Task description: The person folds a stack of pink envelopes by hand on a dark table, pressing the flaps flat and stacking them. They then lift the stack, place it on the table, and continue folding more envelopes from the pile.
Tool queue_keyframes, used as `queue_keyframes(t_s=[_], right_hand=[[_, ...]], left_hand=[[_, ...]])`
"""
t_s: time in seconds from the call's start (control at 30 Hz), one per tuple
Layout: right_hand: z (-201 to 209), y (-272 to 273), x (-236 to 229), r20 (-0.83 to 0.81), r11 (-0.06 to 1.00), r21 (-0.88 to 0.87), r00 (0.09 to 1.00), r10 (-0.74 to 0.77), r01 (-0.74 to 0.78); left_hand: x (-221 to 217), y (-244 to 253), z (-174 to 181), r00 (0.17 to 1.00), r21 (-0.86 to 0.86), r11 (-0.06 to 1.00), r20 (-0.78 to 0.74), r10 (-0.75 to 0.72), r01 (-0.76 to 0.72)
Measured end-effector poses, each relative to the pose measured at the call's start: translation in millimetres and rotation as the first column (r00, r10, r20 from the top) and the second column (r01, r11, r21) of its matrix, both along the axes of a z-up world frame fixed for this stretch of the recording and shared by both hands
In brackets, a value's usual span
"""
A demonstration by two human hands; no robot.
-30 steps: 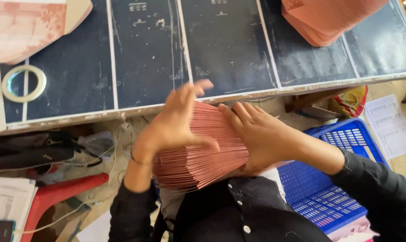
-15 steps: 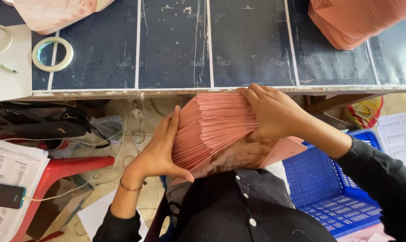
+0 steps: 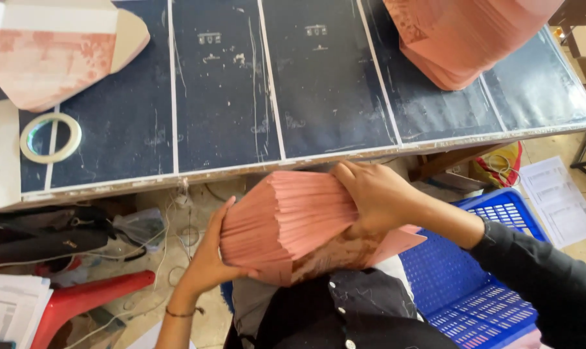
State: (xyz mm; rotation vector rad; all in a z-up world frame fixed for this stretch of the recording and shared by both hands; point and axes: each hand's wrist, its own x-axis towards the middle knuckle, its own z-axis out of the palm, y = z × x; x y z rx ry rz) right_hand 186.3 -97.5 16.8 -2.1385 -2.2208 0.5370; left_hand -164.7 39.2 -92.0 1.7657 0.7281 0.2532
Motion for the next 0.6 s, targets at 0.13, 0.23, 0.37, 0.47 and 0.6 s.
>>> queue_keyframes(t_s=[0.13,0.23,0.37,0.47,0.6], right_hand=[[-1.4,-15.8,2.0,-0.014,0.999,0.027,0.999,-0.045,0.046],[-3.9,-31.3,7.1,-0.049,0.994,0.047,0.994,-0.093,0.095],[-7.2,-58.1,20.2,-0.166,0.972,0.095,0.966,-0.196,0.214],[-12.0,-76.7,41.7,-0.297,0.936,0.090,0.906,-0.302,0.341],[10.6,-61.2,54.2,-0.806,0.855,-0.095,0.465,-0.366,0.509]], left_hand=[[8.2,-11.6,-26.7,0.973,-0.138,0.986,0.198,0.117,-0.090],[19.1,-26.1,-71.9,0.821,-0.294,0.955,0.536,0.197,-0.037],[40.5,-33.2,-54.4,0.761,-0.277,0.896,0.476,0.441,-0.346],[65.2,-10.2,10.0,0.846,-0.076,0.910,0.343,0.408,-0.407],[129.0,40.5,166.6,0.950,0.019,0.981,0.252,0.183,-0.194]])
